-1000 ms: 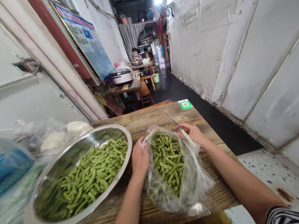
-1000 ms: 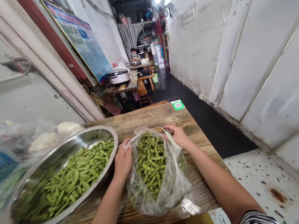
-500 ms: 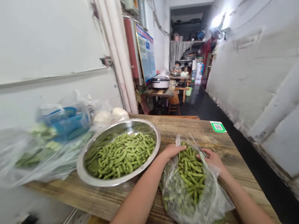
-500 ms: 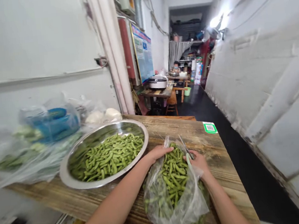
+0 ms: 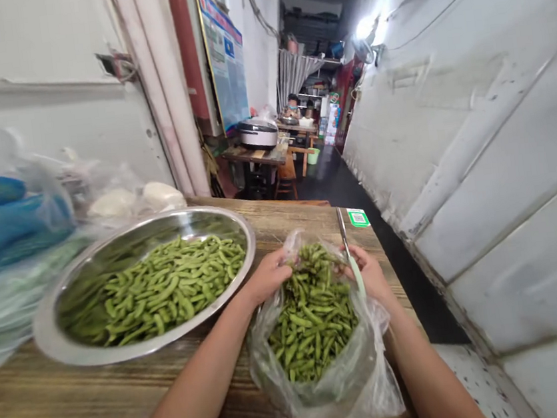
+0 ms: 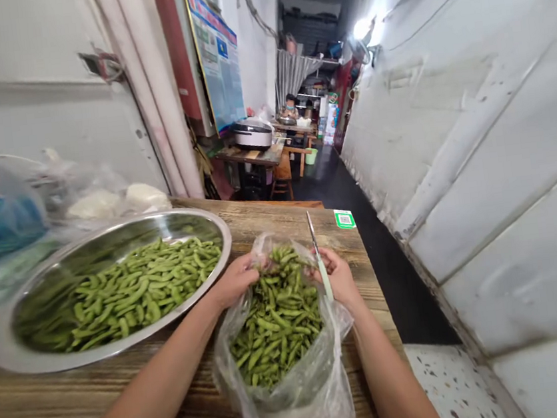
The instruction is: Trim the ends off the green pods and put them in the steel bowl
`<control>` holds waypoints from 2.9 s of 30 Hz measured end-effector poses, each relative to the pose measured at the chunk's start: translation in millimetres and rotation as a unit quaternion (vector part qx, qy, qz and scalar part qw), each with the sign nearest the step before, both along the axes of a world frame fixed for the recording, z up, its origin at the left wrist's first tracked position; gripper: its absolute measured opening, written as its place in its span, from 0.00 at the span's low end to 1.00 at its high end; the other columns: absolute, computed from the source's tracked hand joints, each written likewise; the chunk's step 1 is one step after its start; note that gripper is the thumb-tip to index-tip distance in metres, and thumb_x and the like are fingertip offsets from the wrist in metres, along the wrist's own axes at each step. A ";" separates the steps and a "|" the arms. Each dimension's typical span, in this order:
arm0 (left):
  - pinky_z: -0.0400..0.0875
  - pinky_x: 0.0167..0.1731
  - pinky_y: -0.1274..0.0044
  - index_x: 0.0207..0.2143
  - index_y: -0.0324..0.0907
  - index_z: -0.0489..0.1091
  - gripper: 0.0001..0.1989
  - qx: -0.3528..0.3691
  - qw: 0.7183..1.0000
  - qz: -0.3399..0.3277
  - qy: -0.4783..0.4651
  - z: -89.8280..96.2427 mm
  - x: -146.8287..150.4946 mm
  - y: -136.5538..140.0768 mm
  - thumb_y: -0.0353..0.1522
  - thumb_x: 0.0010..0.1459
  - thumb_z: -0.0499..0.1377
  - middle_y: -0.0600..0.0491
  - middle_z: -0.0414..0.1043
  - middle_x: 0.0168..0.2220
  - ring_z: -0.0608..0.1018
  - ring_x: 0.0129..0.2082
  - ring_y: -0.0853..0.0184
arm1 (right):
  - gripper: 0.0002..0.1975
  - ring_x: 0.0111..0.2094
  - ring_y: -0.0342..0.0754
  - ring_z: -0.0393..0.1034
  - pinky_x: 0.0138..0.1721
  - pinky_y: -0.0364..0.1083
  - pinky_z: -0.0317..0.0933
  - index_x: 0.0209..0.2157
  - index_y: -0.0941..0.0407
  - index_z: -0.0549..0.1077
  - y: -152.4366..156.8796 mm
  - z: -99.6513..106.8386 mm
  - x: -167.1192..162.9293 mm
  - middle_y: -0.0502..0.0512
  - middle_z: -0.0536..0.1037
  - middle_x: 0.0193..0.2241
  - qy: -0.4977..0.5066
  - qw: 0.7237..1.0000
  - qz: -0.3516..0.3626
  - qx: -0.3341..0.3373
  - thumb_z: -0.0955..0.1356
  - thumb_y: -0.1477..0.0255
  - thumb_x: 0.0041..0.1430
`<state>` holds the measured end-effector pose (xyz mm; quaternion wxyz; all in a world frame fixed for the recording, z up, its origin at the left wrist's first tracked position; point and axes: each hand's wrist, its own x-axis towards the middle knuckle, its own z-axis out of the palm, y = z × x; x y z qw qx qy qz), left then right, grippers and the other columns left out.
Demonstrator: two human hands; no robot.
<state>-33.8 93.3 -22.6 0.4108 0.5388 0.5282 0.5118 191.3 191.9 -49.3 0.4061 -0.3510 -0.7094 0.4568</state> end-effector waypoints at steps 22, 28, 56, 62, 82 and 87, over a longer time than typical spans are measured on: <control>0.44 0.59 0.59 0.63 0.44 0.48 0.31 0.030 0.849 0.091 0.519 -46.1 3.1 -70.2 0.45 0.59 0.47 0.44 0.48 0.64 0.53 0.63 0.56 | 0.17 0.34 0.49 0.73 0.36 0.42 0.63 0.40 0.55 0.75 11.7 -33.0 -1.5 0.52 0.80 0.33 -0.298 0.946 -0.108 0.061 0.67 0.76 0.44; 0.41 0.59 0.58 0.60 0.43 0.55 0.29 0.053 0.860 0.082 0.501 -16.0 5.8 -48.0 0.44 0.58 0.49 0.45 0.58 0.60 0.54 0.62 0.55 | 0.13 0.31 0.49 0.72 0.33 0.42 0.62 0.36 0.54 0.76 15.1 -32.3 3.5 0.51 0.80 0.30 -0.320 0.937 -0.121 0.074 0.67 0.76 0.45; 0.57 0.54 0.61 0.46 0.48 0.70 0.15 0.227 0.838 0.002 0.496 -2.8 76.1 -116.4 0.31 0.59 0.49 0.47 0.69 0.52 0.69 0.52 0.62 | 0.27 0.32 0.47 0.69 0.37 0.44 0.63 0.47 0.56 0.70 -26.3 32.2 20.9 0.52 0.75 0.32 -0.048 0.981 -0.160 0.101 0.72 0.62 0.45; 0.66 0.43 0.67 0.40 0.41 0.73 0.13 0.077 0.864 0.133 0.480 22.1 43.5 -34.4 0.33 0.58 0.52 0.46 0.76 0.38 0.75 0.40 0.59 | 0.23 0.31 0.47 0.69 0.32 0.42 0.62 0.43 0.57 0.73 -47.5 36.9 19.1 0.51 0.77 0.31 -0.123 0.992 0.040 0.003 0.70 0.58 0.47; 0.70 0.29 0.77 0.33 0.38 0.74 0.15 -0.011 0.966 0.245 -0.087 -1.7 44.3 -59.4 0.36 0.42 0.66 0.53 0.75 0.26 0.74 0.25 0.70 | 0.28 0.32 0.47 0.66 0.33 0.43 0.57 0.43 0.55 0.69 -101.5 63.3 6.3 0.54 0.73 0.35 -0.307 0.929 0.042 0.203 0.72 0.52 0.44; 0.66 0.25 0.81 0.27 0.39 0.75 0.08 -0.016 0.972 0.234 -0.033 5.6 49.0 -70.8 0.35 0.45 0.64 0.57 0.73 0.22 0.71 0.21 0.73 | 0.30 0.33 0.49 0.66 0.32 0.44 0.57 0.45 0.55 0.69 -115.9 62.4 9.0 0.55 0.73 0.35 -0.351 0.910 0.038 0.219 0.71 0.52 0.44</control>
